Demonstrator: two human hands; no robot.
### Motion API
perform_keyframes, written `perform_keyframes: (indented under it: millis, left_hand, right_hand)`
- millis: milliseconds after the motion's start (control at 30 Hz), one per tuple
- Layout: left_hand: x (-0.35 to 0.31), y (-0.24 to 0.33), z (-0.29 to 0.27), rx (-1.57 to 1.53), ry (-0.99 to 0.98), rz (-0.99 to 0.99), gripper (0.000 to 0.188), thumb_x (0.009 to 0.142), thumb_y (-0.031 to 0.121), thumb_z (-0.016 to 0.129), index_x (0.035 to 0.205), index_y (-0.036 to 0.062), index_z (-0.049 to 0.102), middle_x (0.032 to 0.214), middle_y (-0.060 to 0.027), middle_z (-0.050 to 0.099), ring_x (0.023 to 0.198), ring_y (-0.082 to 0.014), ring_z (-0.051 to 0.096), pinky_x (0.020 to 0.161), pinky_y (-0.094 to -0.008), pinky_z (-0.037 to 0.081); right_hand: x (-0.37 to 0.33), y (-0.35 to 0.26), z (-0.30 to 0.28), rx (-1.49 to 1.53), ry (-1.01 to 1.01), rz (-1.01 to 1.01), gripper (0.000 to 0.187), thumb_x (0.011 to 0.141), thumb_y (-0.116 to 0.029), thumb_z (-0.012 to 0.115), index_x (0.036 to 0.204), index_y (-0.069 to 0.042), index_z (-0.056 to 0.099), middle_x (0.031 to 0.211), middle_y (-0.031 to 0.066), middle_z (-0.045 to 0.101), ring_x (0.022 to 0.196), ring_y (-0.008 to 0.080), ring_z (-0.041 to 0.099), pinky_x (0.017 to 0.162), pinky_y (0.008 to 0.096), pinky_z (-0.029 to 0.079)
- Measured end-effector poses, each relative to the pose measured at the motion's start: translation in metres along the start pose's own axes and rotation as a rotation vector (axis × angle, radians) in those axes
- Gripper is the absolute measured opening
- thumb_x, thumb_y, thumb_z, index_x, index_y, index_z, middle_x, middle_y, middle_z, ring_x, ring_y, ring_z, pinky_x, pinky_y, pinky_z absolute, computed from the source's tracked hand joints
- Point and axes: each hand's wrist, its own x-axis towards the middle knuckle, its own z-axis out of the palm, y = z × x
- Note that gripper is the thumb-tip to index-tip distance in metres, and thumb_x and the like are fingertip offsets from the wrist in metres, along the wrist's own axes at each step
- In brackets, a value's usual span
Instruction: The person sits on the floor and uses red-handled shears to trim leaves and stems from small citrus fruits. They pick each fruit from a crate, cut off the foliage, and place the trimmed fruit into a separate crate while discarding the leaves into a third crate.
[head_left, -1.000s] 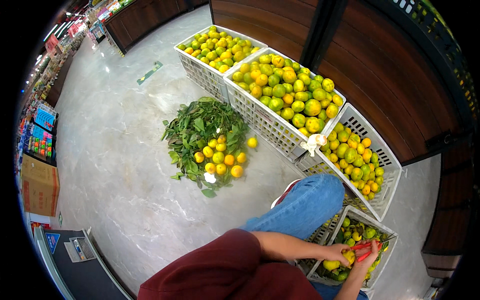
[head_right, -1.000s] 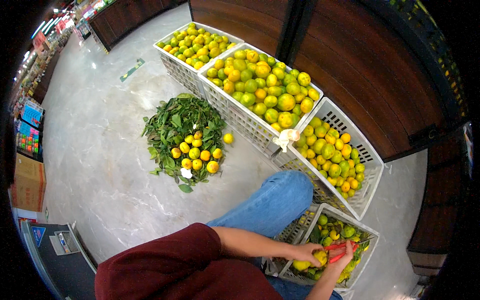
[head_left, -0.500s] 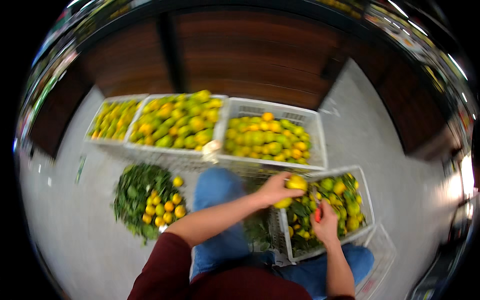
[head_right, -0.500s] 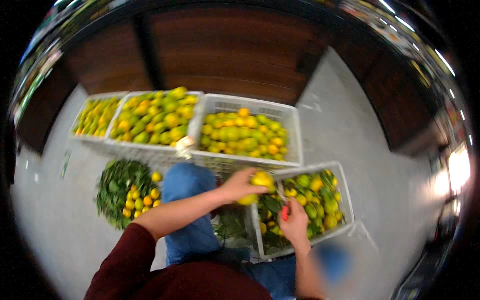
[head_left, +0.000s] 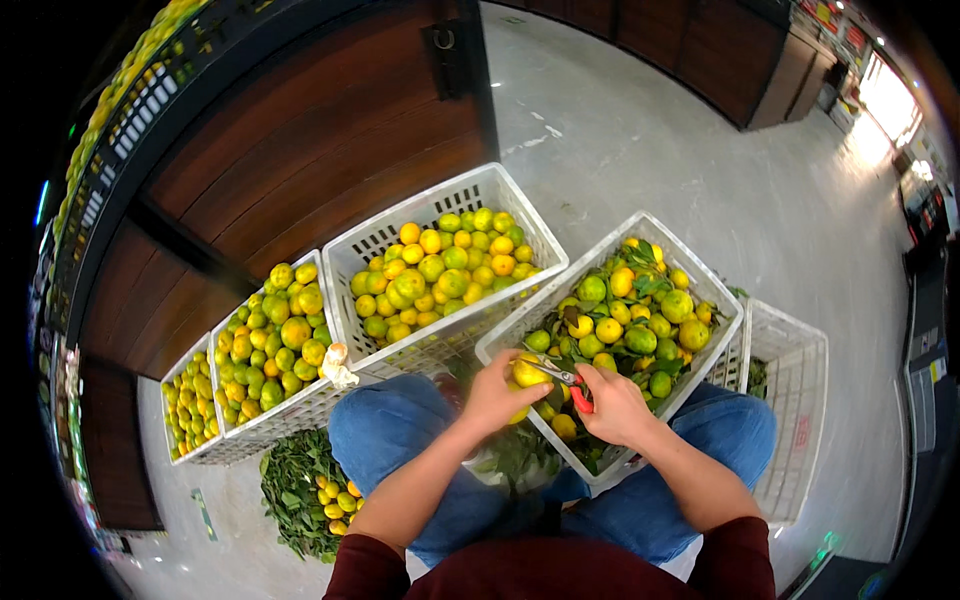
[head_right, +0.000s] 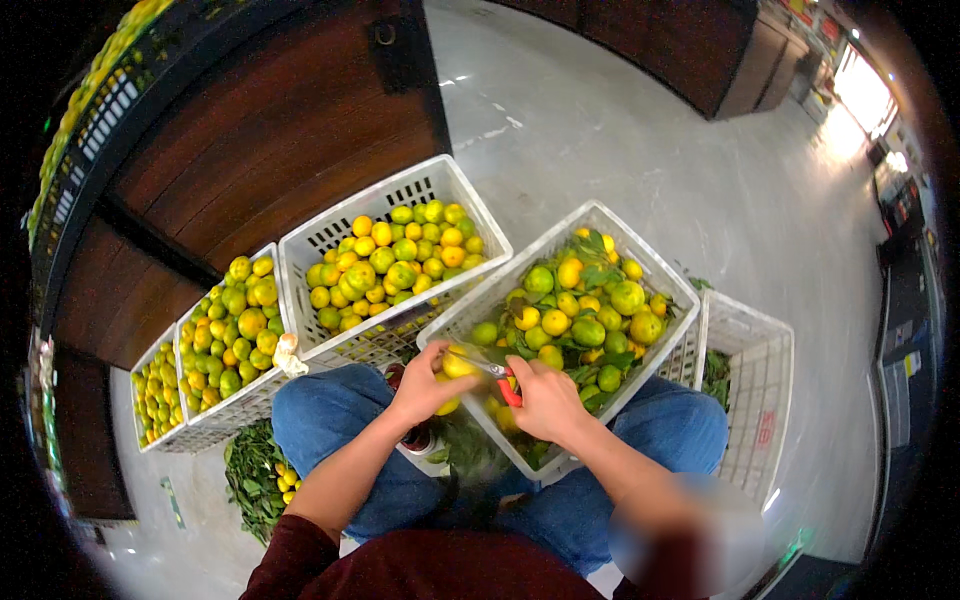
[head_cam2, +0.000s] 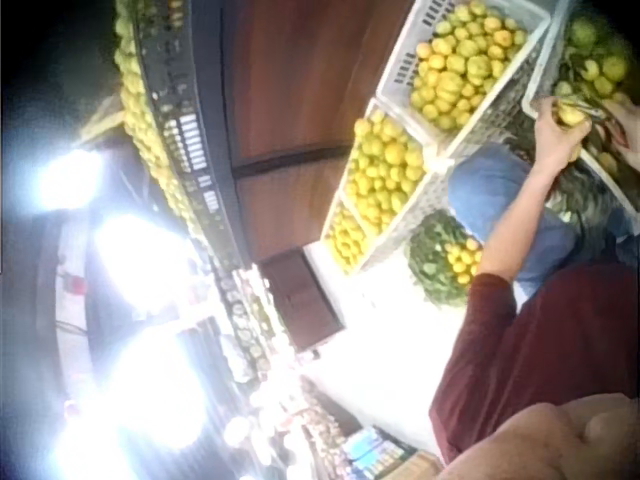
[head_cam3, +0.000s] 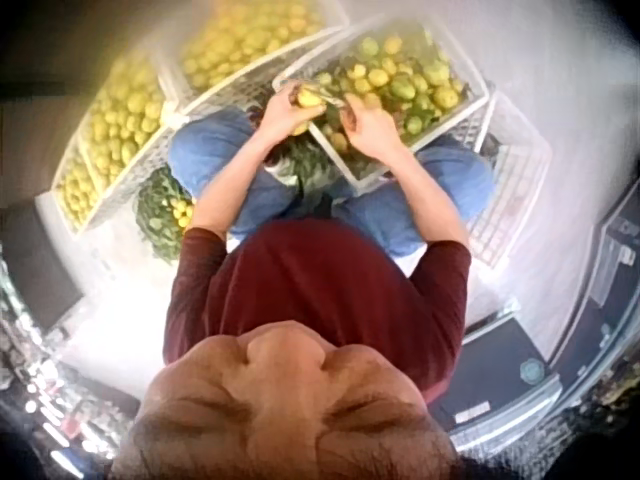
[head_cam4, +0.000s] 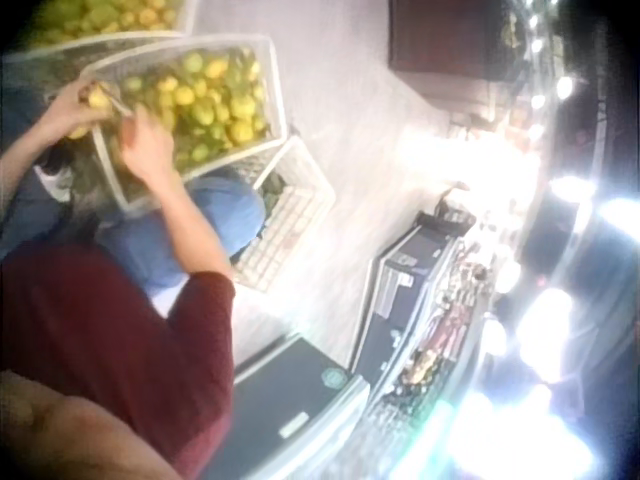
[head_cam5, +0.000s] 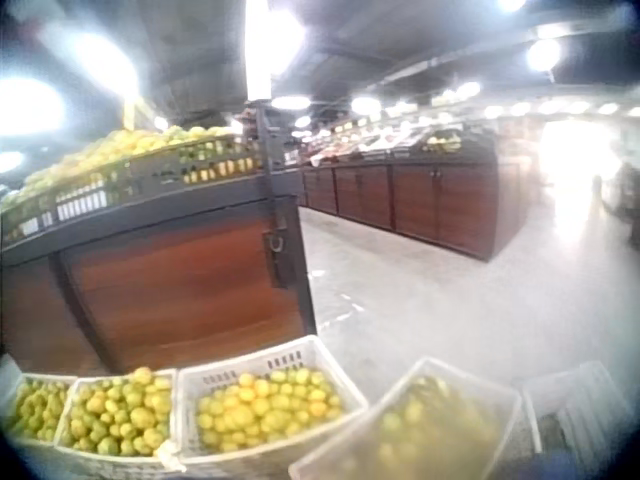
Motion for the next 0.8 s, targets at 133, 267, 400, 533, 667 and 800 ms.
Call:
perform_keyframes:
  millis: [133, 267, 400, 533, 667, 800]
  left_hand:
    - [0.0, 0.006, 0.009, 0.188, -0.069, 0.007, 0.057, 0.067, 0.018, 0.071, 0.11, -0.0058, 0.042, 0.09, -0.0116, 0.06, 0.081, -0.0147, 0.058, 0.072, -0.0254, 0.045]
    - [0.003, -0.003, 0.017, 0.281, -0.098, 0.014, 0.059, 0.065, 0.026, 0.072, 0.107, -0.006, 0.046, 0.088, -0.015, 0.06, 0.082, -0.0194, 0.058, 0.072, -0.0282, 0.045]
    - [0.004, -0.002, 0.019, 0.399, -0.155, -0.061, 0.065, 0.061, 0.038, 0.072, 0.103, -0.0053, 0.049, 0.086, -0.0215, 0.059, 0.082, -0.0305, 0.059, 0.071, -0.0343, 0.046]
    - [0.004, -0.015, 0.022, 0.474, -0.213, -0.043, 0.063, 0.061, 0.038, 0.071, 0.102, -0.0047, 0.05, 0.085, -0.022, 0.059, 0.081, -0.0324, 0.059, 0.069, -0.0358, 0.046]
    - [0.0, -0.003, 0.026, 0.575, -0.106, 0.046, 0.061, 0.061, 0.034, 0.072, 0.105, -0.0014, 0.049, 0.087, -0.0212, 0.059, 0.083, -0.0334, 0.058, 0.071, -0.0364, 0.046]
    - [-0.002, 0.011, 0.025, 0.586, -0.051, 0.114, 0.059, 0.061, 0.028, 0.073, 0.107, 0.0017, 0.047, 0.091, -0.0199, 0.059, 0.086, -0.0326, 0.058, 0.074, -0.0352, 0.046]
  right_hand:
    - [-0.008, 0.007, 0.003, 0.026, -0.056, 0.068, 0.038, 0.07, -0.011, 0.056, 0.104, 0.001, 0.046, 0.083, 0.0217, 0.056, 0.074, 0.0381, 0.055, 0.063, 0.0431, 0.045]
    - [-0.02, 0.013, 0.012, 0.066, -0.105, 0.142, 0.035, 0.069, -0.009, 0.054, 0.101, 0.003, 0.045, 0.078, 0.024, 0.056, 0.071, 0.0391, 0.055, 0.063, 0.0447, 0.045]
    - [-0.025, 0.007, 0.003, 0.002, -0.232, 0.214, 0.027, 0.069, -0.007, 0.051, 0.091, 0.005, 0.045, 0.07, 0.0242, 0.056, 0.068, 0.0394, 0.057, 0.062, 0.0454, 0.046]
    - [-0.026, 0.008, -0.001, -0.017, -0.346, 0.24, 0.027, 0.066, -0.006, 0.051, 0.09, 0.006, 0.045, 0.07, 0.0242, 0.057, 0.068, 0.039, 0.058, 0.062, 0.0448, 0.047]
    - [-0.025, 0.012, 0.002, -0.01, -0.278, 0.251, 0.028, 0.066, -0.006, 0.052, 0.091, 0.006, 0.046, 0.07, 0.0246, 0.057, 0.067, 0.0386, 0.058, 0.062, 0.0449, 0.047]
    - [-0.021, 0.018, -0.001, 0.058, -0.143, 0.286, 0.029, 0.067, -0.009, 0.053, 0.092, 0.005, 0.047, 0.07, 0.0246, 0.057, 0.068, 0.0395, 0.057, 0.063, 0.0453, 0.046]
